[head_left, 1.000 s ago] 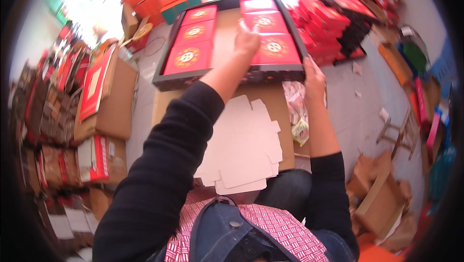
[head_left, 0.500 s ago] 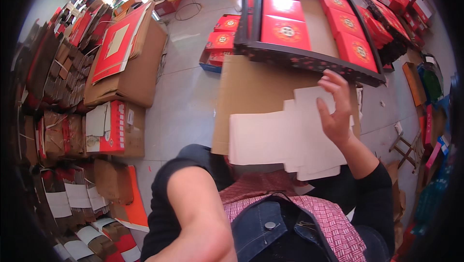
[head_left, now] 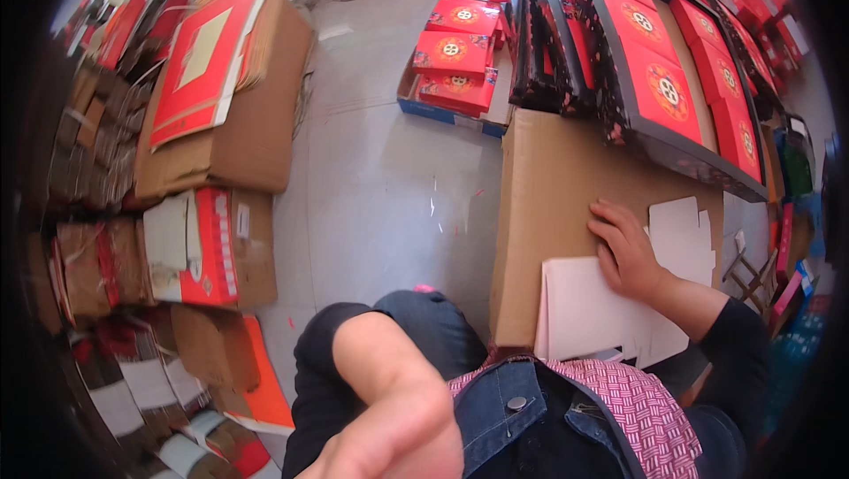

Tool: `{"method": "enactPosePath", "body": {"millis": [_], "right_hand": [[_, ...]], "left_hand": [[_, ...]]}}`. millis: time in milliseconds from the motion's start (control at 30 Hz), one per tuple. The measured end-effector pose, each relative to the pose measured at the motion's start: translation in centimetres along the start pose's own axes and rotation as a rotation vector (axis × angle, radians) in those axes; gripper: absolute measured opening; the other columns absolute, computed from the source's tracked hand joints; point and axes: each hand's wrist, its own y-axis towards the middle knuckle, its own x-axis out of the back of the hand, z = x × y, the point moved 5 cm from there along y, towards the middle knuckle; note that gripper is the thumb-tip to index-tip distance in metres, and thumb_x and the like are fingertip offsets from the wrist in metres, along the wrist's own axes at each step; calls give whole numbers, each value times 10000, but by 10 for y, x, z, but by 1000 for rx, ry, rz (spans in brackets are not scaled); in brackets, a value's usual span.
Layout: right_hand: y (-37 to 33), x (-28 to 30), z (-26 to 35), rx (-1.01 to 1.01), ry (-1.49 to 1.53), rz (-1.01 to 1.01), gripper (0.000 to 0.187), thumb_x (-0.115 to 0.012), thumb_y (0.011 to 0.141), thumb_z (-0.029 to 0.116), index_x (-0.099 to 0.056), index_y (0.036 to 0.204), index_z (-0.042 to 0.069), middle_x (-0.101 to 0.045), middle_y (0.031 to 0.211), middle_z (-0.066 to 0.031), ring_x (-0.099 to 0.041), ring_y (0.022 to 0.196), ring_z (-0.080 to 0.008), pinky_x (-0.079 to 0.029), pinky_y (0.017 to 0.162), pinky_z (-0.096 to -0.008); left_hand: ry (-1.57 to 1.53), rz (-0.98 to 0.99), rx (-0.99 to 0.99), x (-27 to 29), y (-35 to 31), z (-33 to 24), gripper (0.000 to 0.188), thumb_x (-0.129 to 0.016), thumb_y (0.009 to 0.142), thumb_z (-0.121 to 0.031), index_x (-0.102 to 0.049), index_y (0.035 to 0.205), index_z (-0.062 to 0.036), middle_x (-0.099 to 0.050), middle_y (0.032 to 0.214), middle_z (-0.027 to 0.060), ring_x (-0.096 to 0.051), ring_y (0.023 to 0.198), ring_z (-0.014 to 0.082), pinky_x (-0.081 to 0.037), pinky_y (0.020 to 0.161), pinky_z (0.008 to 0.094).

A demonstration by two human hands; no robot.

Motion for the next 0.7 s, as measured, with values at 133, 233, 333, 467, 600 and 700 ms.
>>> {"method": "enactPosePath", "body": {"millis": [133,233,333,467,600,700], "right_hand": [[5,-7,-6,-56,-2,83,379,-549,699,-50,-532,1076,-12,-494,1212,-208,-490,1122,-408,-407,955,-477],[11,-4,-16,-50,-34,95,389,-543,681,-50,-530,1066,4,-492,1205,-201,-495,1106,-402,-410,943,-474],[9,-11,-18,-104,-47,102,392,-538,668,-51,-530,1053,19,-497,1189,-195,-503,1087,-393,-418,926,-468],[17,-12,-23,-108,-77,118,386,-530,658,-47,-528,1037,28,-497,1159,-203,-508,1052,-392,-423,892,-478],[24,-16,-29,-74,-79,134,385,-515,646,-42,-520,1023,34,-483,1142,-200,-497,1036,-382,-417,875,-471],[13,-19,-31,-145,-81,147,399,-505,632,-38,-514,1022,44,-467,1144,-191,-477,1035,-372,-405,883,-461]], "left_hand": [[-25,-263,-193,30,-22,54,333,-569,865,-80,-527,1172,42,-503,1224,199,-432,1187,350,-383,1014,422],[188,-66,19,70,-88,26,252,-536,829,-76,-531,1067,5,-498,1018,107,-431,870,275,-387,777,372],[-95,716,243,91,-170,94,63,-550,751,-37,-567,797,-77,-568,881,64,-553,683,230,-485,603,357],[725,602,1100,228,-364,219,144,-555,813,-48,-566,954,-24,-578,991,149,-583,934,299,-482,806,372],[1239,155,1922,391,-520,267,539,-698,800,-425,-591,1032,49,-653,967,120,-616,837,177,-484,789,321],[760,-87,2280,358,-571,286,619,-761,713,-487,-643,1013,41,-659,944,146,-617,823,183,-479,772,331]]}}
